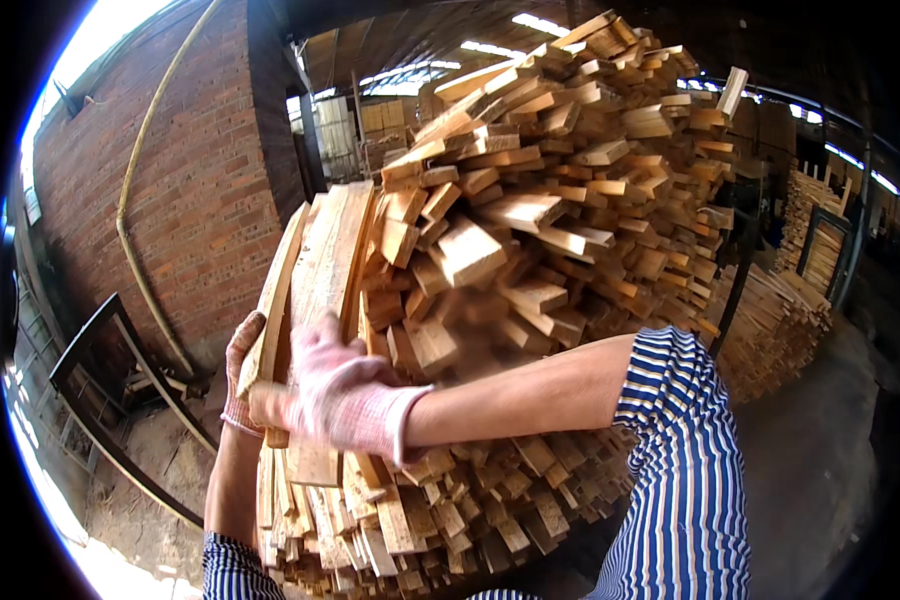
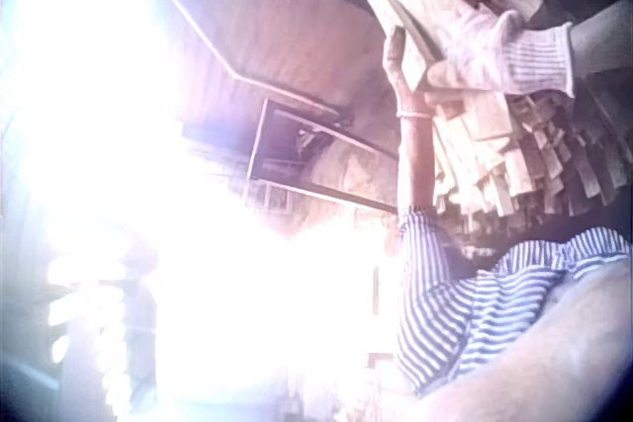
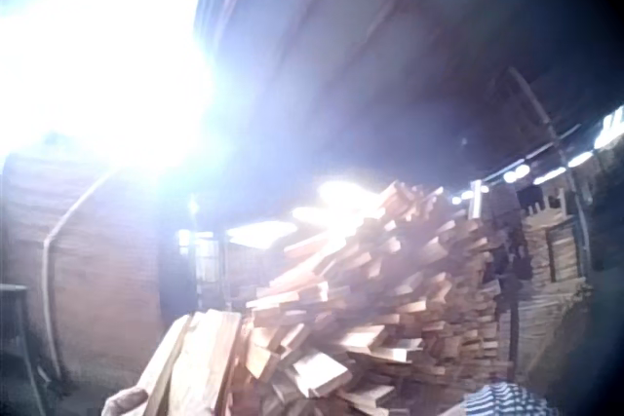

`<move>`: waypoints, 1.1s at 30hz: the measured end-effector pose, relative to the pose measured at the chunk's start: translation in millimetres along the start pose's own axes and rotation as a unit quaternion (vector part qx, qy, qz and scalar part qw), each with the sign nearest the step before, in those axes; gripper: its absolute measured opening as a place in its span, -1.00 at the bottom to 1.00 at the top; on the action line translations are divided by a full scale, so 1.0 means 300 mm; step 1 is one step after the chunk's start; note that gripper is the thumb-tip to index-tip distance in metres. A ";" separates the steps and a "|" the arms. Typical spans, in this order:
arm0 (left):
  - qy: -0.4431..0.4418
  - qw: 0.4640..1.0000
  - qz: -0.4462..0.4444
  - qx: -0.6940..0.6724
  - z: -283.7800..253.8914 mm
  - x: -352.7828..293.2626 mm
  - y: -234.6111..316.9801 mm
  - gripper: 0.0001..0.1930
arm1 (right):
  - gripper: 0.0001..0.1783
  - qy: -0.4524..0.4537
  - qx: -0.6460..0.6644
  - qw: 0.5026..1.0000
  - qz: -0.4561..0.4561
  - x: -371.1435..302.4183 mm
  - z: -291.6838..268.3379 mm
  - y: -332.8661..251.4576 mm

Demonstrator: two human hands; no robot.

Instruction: The person stacks wooden planks and beams in a workshop. They pick up pieces of wood from a large pile and arrange them into a neat stack on a wooden pallet.

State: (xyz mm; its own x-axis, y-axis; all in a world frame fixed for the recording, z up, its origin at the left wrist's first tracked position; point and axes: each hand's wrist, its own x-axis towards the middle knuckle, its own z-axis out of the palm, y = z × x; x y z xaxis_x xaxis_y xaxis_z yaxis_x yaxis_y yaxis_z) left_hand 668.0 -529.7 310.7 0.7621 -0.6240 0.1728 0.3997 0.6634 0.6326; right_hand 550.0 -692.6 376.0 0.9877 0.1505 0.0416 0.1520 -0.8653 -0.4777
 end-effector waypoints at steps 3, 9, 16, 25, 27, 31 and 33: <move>0.017 1.000 0.005 0.021 -0.053 -0.092 -0.078 -0.62 | 0.06 0.158 0.281 0.947 0.003 0.041 0.119 0.110; 0.090 0.989 0.089 0.079 -0.104 -0.325 -0.306 -0.83 | 0.33 0.164 0.142 0.975 0.043 -0.163 0.352 0.195; 0.167 0.912 0.064 0.368 -0.087 -0.739 -0.502 -0.19 | -0.41 0.035 0.625 0.780 -0.007 -0.340 0.591 0.312; 0.247 0.802 0.130 0.527 0.118 -1.189 -0.485 0.20 | -0.50 -0.056 0.673 0.737 -0.028 -0.524 0.920 0.174; 0.335 0.882 0.134 0.302 0.284 -1.242 -0.471 -0.09 | -0.47 -0.076 0.632 0.763 -0.107 -0.571 0.901 0.079; 0.433 0.787 0.214 0.384 0.601 -1.368 -0.419 -0.19 | -0.46 -0.146 0.634 0.729 -0.212 -0.702 0.777 -0.163; 0.491 0.714 0.247 0.435 0.691 -1.472 -0.435 -0.21 | -0.48 -0.210 0.592 0.738 -0.248 -0.763 0.716 -0.270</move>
State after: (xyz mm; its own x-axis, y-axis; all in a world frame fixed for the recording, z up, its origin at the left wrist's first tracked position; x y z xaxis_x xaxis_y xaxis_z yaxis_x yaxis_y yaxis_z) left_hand 173.6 -426.3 308.4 0.8609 0.4699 0.1953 -0.1835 -0.0714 0.9804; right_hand 303.8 -554.4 216.7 0.6856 0.6576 0.3123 0.1076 0.3327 -0.9369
